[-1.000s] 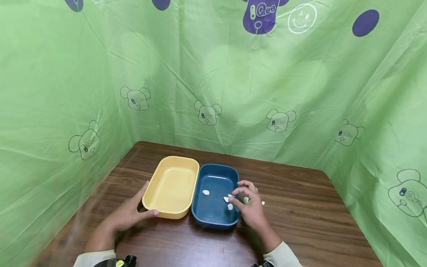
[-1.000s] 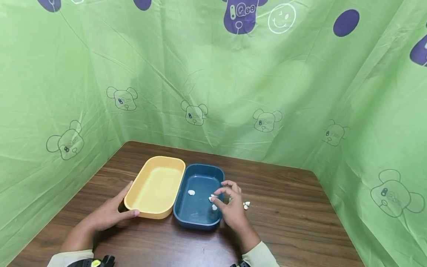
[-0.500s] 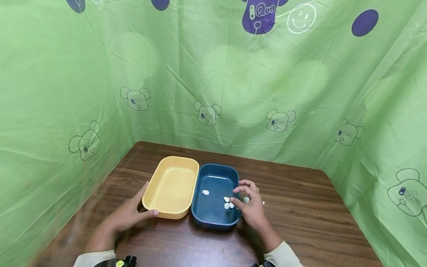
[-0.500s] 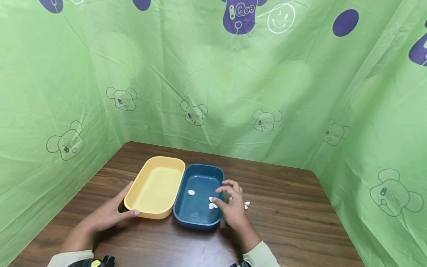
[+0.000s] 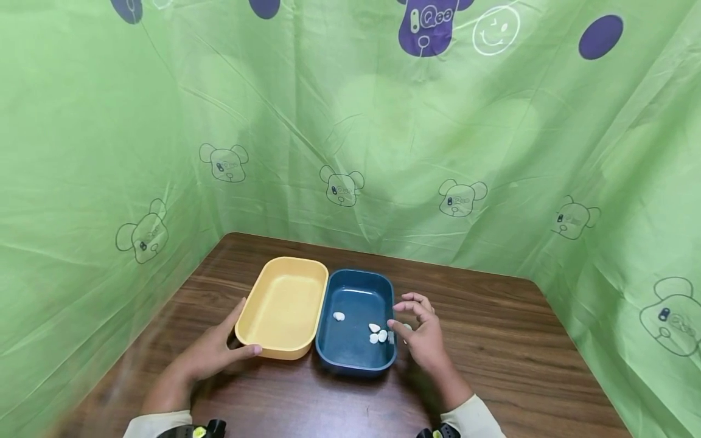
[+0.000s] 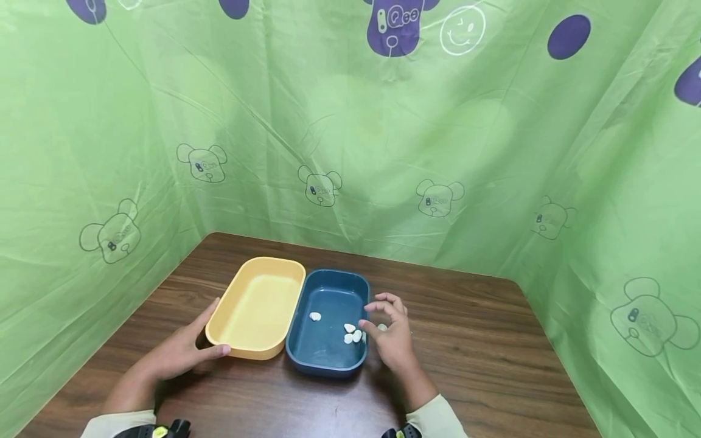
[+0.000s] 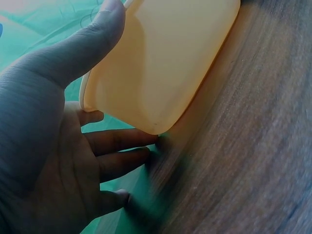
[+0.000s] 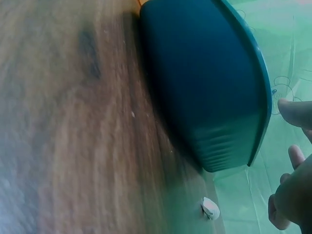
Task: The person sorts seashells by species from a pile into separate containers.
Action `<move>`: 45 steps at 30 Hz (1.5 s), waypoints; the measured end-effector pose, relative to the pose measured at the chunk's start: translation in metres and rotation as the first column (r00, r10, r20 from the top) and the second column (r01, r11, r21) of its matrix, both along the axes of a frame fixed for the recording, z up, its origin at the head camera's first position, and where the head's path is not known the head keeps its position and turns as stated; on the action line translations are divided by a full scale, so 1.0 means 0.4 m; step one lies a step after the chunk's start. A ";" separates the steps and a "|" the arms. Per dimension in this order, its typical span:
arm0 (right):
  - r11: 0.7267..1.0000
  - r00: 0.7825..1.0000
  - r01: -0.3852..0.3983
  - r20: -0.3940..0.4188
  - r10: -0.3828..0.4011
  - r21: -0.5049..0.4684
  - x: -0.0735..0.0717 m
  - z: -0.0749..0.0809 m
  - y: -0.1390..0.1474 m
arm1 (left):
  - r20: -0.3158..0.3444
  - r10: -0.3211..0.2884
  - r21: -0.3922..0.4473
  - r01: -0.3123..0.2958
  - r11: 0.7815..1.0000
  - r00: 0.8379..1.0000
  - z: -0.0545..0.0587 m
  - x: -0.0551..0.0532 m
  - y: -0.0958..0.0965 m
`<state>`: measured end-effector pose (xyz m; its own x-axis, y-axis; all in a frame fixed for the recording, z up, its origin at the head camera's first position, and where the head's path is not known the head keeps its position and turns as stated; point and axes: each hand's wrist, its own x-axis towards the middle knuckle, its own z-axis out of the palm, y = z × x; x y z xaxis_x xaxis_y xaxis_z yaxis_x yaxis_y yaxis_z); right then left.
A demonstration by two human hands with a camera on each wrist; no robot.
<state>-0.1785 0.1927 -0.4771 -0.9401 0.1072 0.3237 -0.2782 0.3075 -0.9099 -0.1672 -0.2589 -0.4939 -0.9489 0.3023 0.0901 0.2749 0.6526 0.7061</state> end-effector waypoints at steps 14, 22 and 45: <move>0.999 0.998 0.047 0.031 -0.047 0.007 -0.014 -0.006 0.041 | -0.014 0.001 -0.004 -0.001 1.000 1.000 0.005 0.004 0.003; 0.997 0.995 0.068 0.067 -0.070 0.027 -0.023 -0.012 0.070 | 0.005 0.005 -0.009 -0.005 1.000 1.000 0.005 0.005 0.003; 0.972 0.975 0.064 0.194 -0.110 0.227 -0.049 -0.047 0.125 | -0.001 0.005 -0.016 -0.005 1.000 1.000 0.001 0.005 0.002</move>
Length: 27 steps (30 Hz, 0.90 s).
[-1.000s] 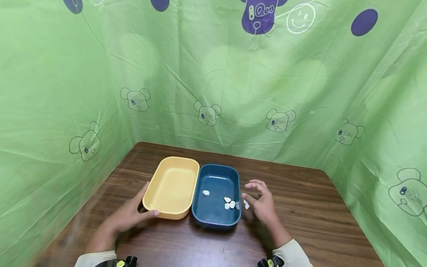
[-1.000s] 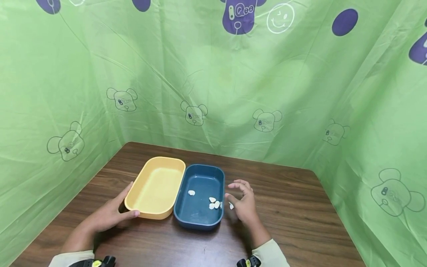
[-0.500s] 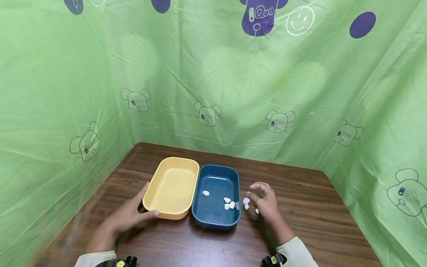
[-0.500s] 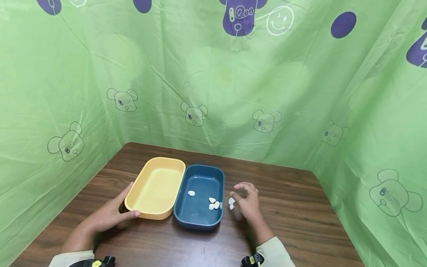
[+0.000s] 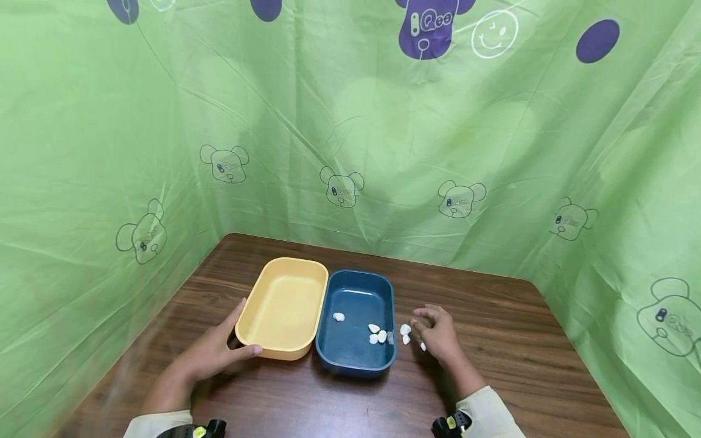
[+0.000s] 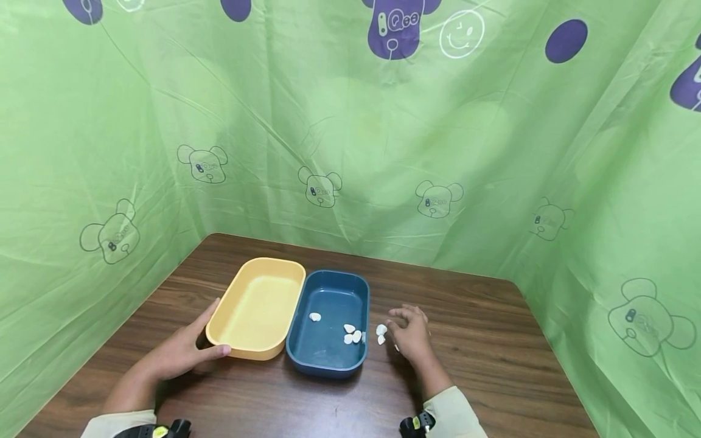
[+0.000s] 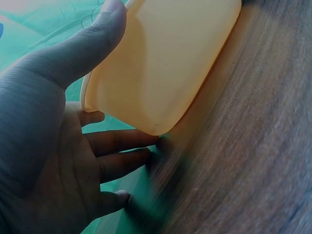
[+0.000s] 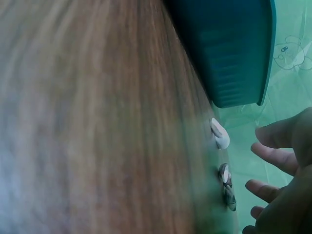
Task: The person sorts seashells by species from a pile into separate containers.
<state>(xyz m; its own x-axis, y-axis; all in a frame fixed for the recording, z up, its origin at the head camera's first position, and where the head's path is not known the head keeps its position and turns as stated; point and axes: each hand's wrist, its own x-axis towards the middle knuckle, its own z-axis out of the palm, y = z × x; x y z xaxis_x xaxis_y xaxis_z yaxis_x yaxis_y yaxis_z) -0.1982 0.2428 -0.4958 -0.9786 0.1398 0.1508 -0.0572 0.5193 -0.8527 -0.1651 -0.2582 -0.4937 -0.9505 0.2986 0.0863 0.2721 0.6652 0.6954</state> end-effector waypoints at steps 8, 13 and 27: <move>0.997 0.997 -0.073 0.041 0.072 0.037 -0.007 -0.004 0.009 | 0.006 0.003 -0.005 -0.003 1.000 1.000 0.001 0.000 0.000; 0.987 0.994 -0.107 0.048 0.101 0.121 -0.010 -0.019 0.024 | 0.009 -0.001 0.001 0.001 1.000 1.000 0.001 0.000 0.000; 0.956 0.983 -0.166 0.118 0.141 0.241 -0.023 -0.044 0.052 | 0.014 -0.004 0.013 0.003 1.000 1.000 0.006 0.005 0.003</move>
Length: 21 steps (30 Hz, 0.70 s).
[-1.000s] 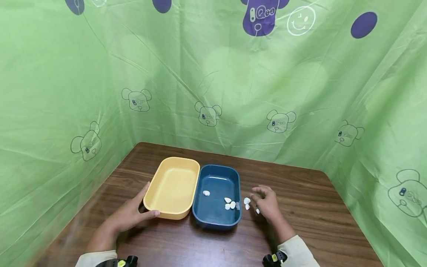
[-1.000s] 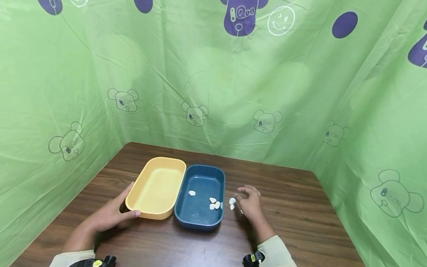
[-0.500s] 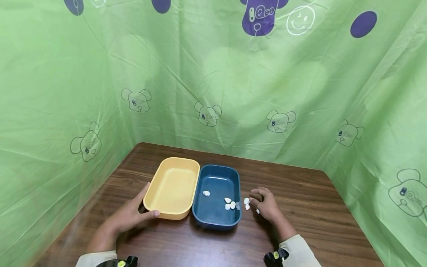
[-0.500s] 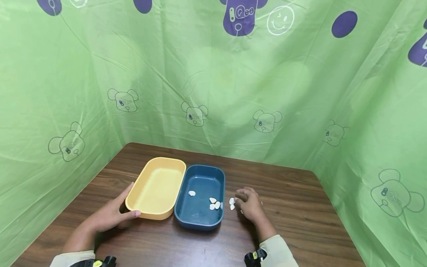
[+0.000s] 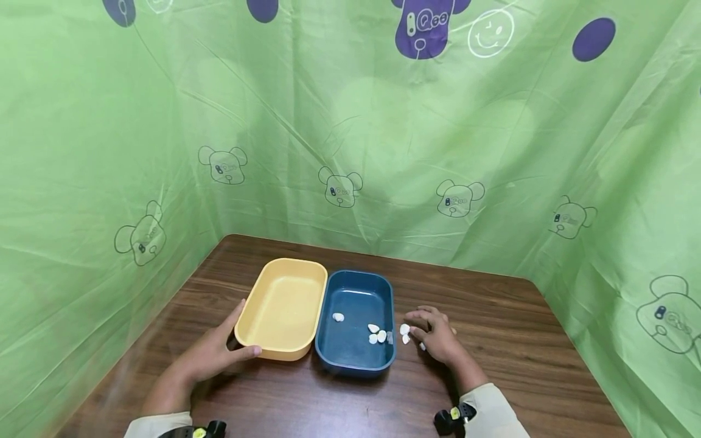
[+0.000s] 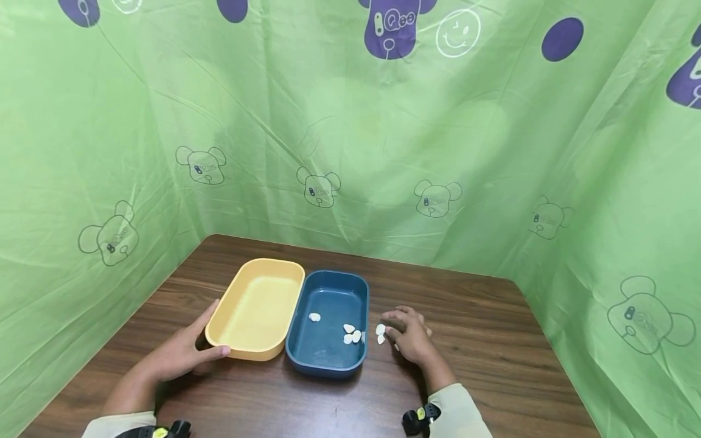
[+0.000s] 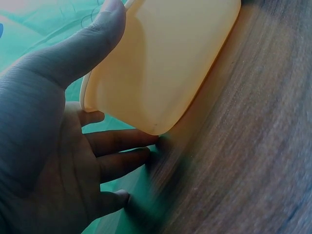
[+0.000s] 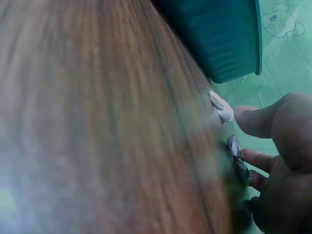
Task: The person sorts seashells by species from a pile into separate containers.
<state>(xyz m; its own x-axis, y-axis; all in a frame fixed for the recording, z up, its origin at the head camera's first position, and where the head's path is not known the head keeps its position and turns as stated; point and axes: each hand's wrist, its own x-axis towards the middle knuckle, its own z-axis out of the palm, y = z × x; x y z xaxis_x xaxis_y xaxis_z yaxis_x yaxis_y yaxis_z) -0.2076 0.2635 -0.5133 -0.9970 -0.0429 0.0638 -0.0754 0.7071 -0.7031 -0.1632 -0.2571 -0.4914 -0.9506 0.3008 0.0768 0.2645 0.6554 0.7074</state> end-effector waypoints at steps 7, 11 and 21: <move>0.998 0.999 -0.047 0.027 0.046 0.046 -0.001 0.003 -0.003 | -0.011 0.003 -0.013 -0.003 1.000 1.000 0.001 0.000 -0.001; 0.997 0.998 -0.054 0.030 0.053 0.061 0.000 0.004 -0.005 | -0.013 -0.004 -0.006 0.004 1.000 1.000 -0.001 -0.003 -0.001; 0.997 0.998 -0.058 0.028 0.056 0.048 -0.004 0.004 -0.006 | -0.007 -0.011 -0.005 0.011 1.000 1.000 0.000 -0.006 0.000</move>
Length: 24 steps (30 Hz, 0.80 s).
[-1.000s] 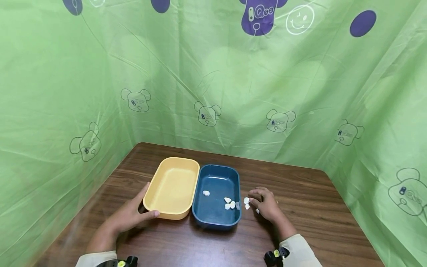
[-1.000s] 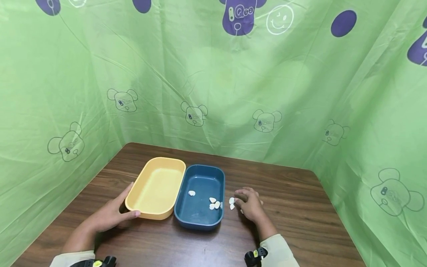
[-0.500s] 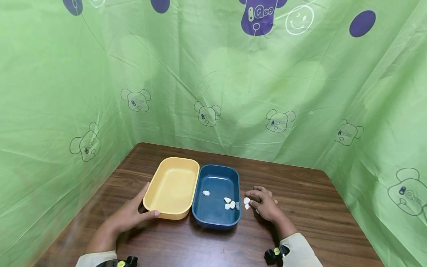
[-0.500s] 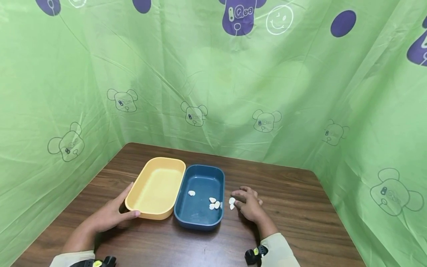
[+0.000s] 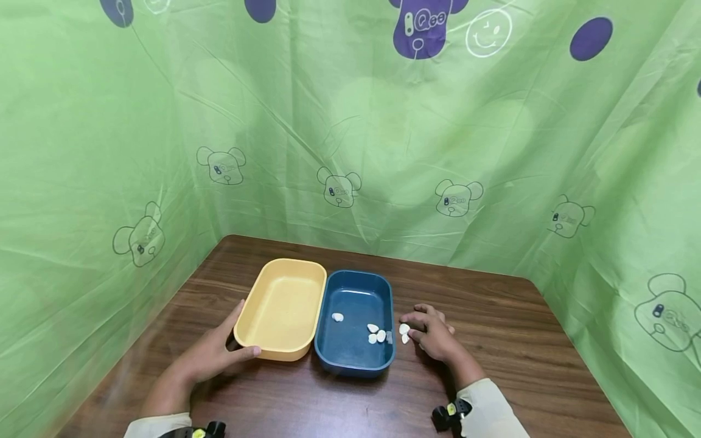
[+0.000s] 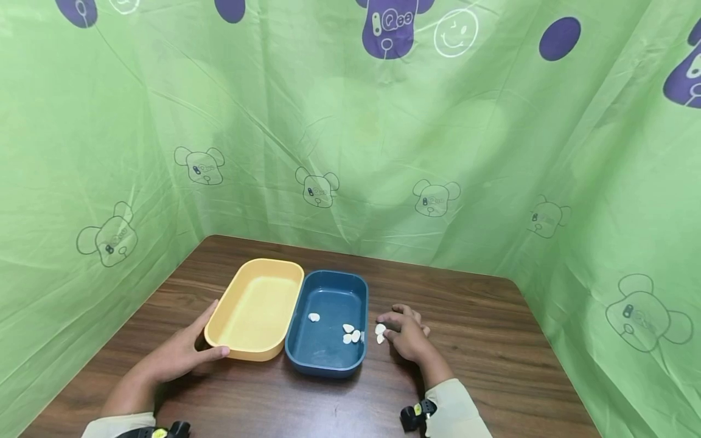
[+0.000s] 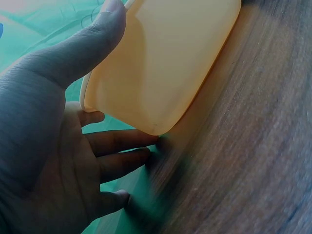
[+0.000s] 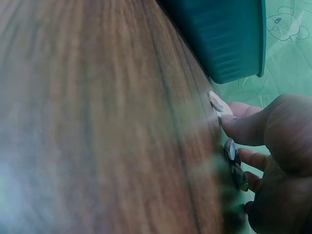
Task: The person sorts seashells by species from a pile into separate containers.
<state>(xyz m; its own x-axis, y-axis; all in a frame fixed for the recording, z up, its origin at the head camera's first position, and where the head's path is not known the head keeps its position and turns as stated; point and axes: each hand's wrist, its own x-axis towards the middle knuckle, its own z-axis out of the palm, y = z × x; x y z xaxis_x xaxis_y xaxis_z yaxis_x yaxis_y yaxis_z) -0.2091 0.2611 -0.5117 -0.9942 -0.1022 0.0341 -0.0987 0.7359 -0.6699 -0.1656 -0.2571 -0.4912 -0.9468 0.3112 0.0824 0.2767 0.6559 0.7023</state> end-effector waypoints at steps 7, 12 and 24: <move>1.000 1.000 0.002 0.011 -0.002 0.002 -0.003 0.003 -0.002 | 0.009 -0.003 0.019 0.003 1.000 1.000 -0.001 0.002 0.000; 1.000 1.000 0.002 0.011 -0.002 0.011 -0.006 0.004 -0.003 | 0.009 0.000 0.027 0.000 1.000 1.000 -0.002 0.004 0.000; 0.999 1.000 0.017 -0.001 -0.017 0.027 -0.007 0.001 -0.004 | 0.013 -0.001 0.018 0.001 1.000 1.000 0.000 0.004 0.001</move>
<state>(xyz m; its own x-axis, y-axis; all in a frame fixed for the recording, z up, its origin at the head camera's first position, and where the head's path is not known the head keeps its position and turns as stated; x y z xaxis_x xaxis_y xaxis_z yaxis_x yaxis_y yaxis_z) -0.2119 0.2593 -0.5114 -0.9957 -0.0864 0.0325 -0.0868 0.7556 -0.6493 -0.1640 -0.2567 -0.4912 -0.9475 0.3105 0.0758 0.2680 0.6427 0.7177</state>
